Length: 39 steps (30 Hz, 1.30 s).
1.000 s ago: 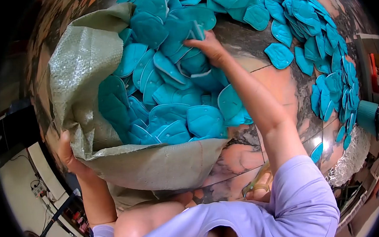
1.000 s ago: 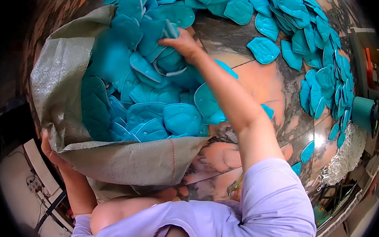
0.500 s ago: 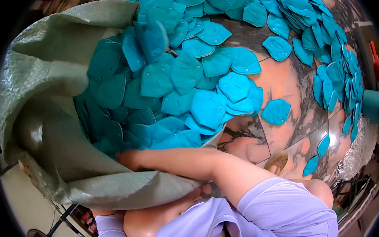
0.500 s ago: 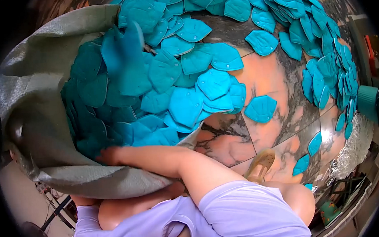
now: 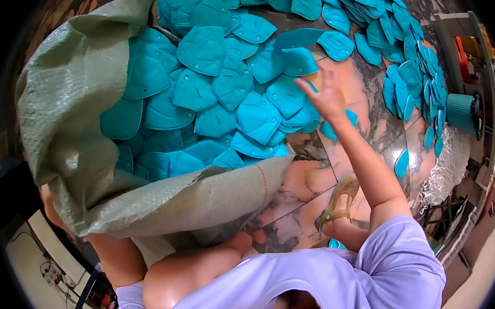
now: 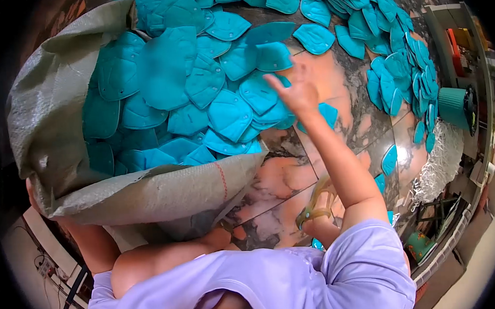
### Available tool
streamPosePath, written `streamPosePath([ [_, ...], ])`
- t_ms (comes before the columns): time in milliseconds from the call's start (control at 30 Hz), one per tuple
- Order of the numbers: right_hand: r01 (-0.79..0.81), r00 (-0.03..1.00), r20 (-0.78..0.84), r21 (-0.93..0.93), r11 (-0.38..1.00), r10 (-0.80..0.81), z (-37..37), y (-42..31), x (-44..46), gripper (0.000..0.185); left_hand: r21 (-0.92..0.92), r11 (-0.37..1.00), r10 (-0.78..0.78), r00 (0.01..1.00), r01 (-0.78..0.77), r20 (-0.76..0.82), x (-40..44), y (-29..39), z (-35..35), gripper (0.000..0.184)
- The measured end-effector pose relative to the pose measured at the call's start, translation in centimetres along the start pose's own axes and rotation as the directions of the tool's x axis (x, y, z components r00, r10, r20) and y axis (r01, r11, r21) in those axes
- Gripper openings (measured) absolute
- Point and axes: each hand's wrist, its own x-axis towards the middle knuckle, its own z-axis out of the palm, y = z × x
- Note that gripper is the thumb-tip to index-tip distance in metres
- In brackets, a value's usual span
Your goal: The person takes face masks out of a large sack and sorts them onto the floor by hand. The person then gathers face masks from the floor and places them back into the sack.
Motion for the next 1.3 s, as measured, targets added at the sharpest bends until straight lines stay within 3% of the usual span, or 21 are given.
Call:
streamPosePath([
  [33, -0.064, 0.994, -0.092, -0.131, 0.989, 0.052, 0.9, 3.1, 0.2, 0.093, -0.11, 0.993, -0.044, 0.996, 0.052, 0.073, -0.4, -0.2, 0.8, 0.05],
  [100, -0.169, 0.985, -0.049, -0.085, 0.982, 0.166, 3.2, 5.0, -1.0, 0.096, -0.418, 0.855, -0.188, 0.935, 0.307, 0.301, -0.1, 0.1, 2.7, 0.052],
  [133, -0.222, 0.975, -0.018, -0.062, 0.973, 0.221, 3.5, 4.2, -1.6, 0.098, -0.355, 0.871, -0.279, 0.937, 0.339, 0.209, -0.2, 0.0, 2.5, 0.053],
  [200, -0.177, 0.979, 0.13, 0.173, 0.969, 0.155, 5.7, 1.6, -3.0, 0.1, -0.246, 0.865, -0.448, 0.894, 0.437, 0.013, -0.6, -0.3, 2.3, 0.054],
  [233, -0.184, 0.981, 0.12, 0.339, 0.923, 0.152, 8.9, 2.0, -3.5, 0.1, -0.414, 0.778, -0.404, 0.881, 0.473, 0.246, -0.2, -0.6, 2.5, 0.054],
  [333, -0.456, 0.884, 0.422, 0.687, 0.566, 0.201, 6.8, -4.4, -3.8, 0.076, -0.506, 0.681, -0.389, 0.847, 0.53, 0.362, -0.2, -1.3, 2.5, 0.053],
  [500, 0.047, 0.991, -0.116, 0.758, 0.65, 0.062, 0.9, -13.1, -4.0, 0.06, -0.344, 0.847, -0.387, 0.914, 0.405, 0.124, -0.2, -1.3, 1.9, 0.053],
  [567, 0.038, 0.995, -0.089, 0.772, 0.635, 0.048, -1.4, -18.4, -5.4, 0.057, -0.228, 0.905, -0.365, 0.931, 0.36, 0.021, -0.3, -1.7, 2.2, 0.054],
  [600, 0.109, 0.991, -0.128, 0.618, 0.778, -0.037, 0.6, -19.8, -7.3, 0.062, -0.176, 0.921, -0.355, 0.935, 0.347, -0.018, -0.1, -1.9, 2.4, 0.054],
  [667, 0.32, 0.849, 0.059, 0.732, 0.601, -0.524, 5.1, -22.0, -10.5, 0.065, -0.129, 0.926, -0.365, 0.929, 0.355, -0.065, -0.2, -2.4, 3.4, 0.054],
  [700, 0.062, 0.727, 0.274, 0.887, 0.458, -0.629, 4.8, -22.7, -11.1, 0.065, -0.129, 0.916, -0.39, 0.917, 0.379, -0.078, -0.1, -2.8, 4.1, 0.054],
  [800, 0.547, 0.594, 0.276, 0.549, 0.632, -0.755, 1.0, -19.2, -7.5, 0.059, -0.197, 0.843, -0.526, 0.843, 0.5, -0.111, 0.1, -4.2, 7.0, 0.055],
  [900, 0.722, 0.55, 0.543, 0.073, 0.688, -0.635, -2.7, -10.2, -5.0, 0.039, -0.34, 0.721, -0.671, 0.731, 0.603, -0.124, 0.6, -3.9, 11.1, 0.055],
  [933, 0.651, 0.556, 0.71, -0.048, 0.758, -0.432, -4.9, -7.8, -5.7, 0.027, -0.388, 0.679, -0.71, 0.692, 0.624, -0.13, 0.8, -4.0, 11.5, 0.056],
  [967, 0.521, 0.438, 0.893, -0.157, 0.839, -0.104, -6.1, -3.8, -6.2, 0.028, -0.371, 0.701, -0.692, 0.706, 0.609, -0.148, 0.6, -4.7, 11.3, 0.06],
  [1033, 0.495, 0.19, 0.979, -0.034, 0.868, -0.07, -9.2, 4.9, -7.1, 0.035, 0.004, 0.937, -0.343, 0.921, 0.35, -0.187, -1.7, -11.3, 5.5, 0.062],
  [1100, 0.342, 0.343, 0.936, -0.2, 0.918, 0.076, -12.5, 7.0, -5.8, 0.038, 0.044, 0.923, -0.369, 0.911, 0.383, -0.183, -2.1, -12.1, 5.2, 0.065],
  [1200, 0.11, 0.514, 0.827, -0.326, 0.939, 0.227, -16.0, 9.2, -3.3, 0.033, -0.142, 0.682, -0.729, 0.648, 0.718, -0.22, 1.6, -7.7, 7.9, 0.046],
  [1233, -0.052, 0.665, 0.73, -0.162, 0.985, 0.155, -16.3, 12.2, -2.5, 0.031, 0.101, 0.79, -0.591, 0.795, 0.605, -0.141, 2.2, -9.3, 5.2, 0.047],
  [1267, -0.342, 0.693, 0.637, -0.121, 0.932, 0.337, -16.4, 14.9, -1.6, 0.027, 0.142, 0.782, -0.594, 0.794, 0.607, -0.125, 3.2, -9.5, 4.2, 0.047],
  [1300, -0.365, 0.815, 0.48, -0.012, 0.931, 0.325, -17.1, 17.6, -1.2, 0.025, 0.183, 0.773, -0.598, 0.794, 0.608, -0.11, 4.2, -9.6, 3.3, 0.048],
])
